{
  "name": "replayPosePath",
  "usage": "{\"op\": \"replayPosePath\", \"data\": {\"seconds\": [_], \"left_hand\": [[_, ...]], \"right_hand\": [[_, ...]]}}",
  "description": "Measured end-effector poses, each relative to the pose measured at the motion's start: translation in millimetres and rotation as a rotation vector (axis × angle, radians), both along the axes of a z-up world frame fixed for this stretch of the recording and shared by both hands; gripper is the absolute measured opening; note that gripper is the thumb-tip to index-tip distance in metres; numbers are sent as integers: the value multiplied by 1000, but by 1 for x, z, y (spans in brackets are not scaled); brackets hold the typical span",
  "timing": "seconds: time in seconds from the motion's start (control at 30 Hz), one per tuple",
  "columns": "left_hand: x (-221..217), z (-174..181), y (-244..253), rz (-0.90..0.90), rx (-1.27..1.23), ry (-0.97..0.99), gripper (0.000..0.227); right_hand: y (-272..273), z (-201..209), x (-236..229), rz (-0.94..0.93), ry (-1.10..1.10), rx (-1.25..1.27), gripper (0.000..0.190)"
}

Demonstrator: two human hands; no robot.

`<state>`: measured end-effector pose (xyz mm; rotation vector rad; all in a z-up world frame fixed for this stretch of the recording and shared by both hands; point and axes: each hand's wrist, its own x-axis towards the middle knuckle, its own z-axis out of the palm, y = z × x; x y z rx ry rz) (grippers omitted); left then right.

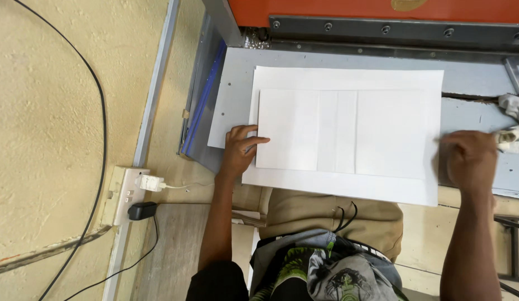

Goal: The person wipes the surface of a white paper structure with a cloth, folding and unfolding it to clean different sections. They handle the paper carefully, ensuring the cloth reaches the edges and creases of the structure.

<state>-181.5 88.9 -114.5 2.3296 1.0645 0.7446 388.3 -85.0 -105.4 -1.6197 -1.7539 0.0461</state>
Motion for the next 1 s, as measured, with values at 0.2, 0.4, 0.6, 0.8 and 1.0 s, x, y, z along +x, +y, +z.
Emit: {"op": "replayPosePath", "data": {"seconds": [0.2,0.4,0.6,0.8,1.0], "left_hand": [[15,26,0,154,-145,-58,52],[97,35,26,141,75,78,34],[150,46,21,165,-91,487,65],[150,42,26,153,-80,542,65],[149,35,25,149,-60,535,63]], "right_hand": [[0,-8,55,-569,286,-325,25],[4,40,7,-340,298,-314,25],[20,91,-183,-7,322,-630,40],[46,3,-181,-76,-54,-512,23],[154,-21,-142,-97,-48,-331,17]]}}
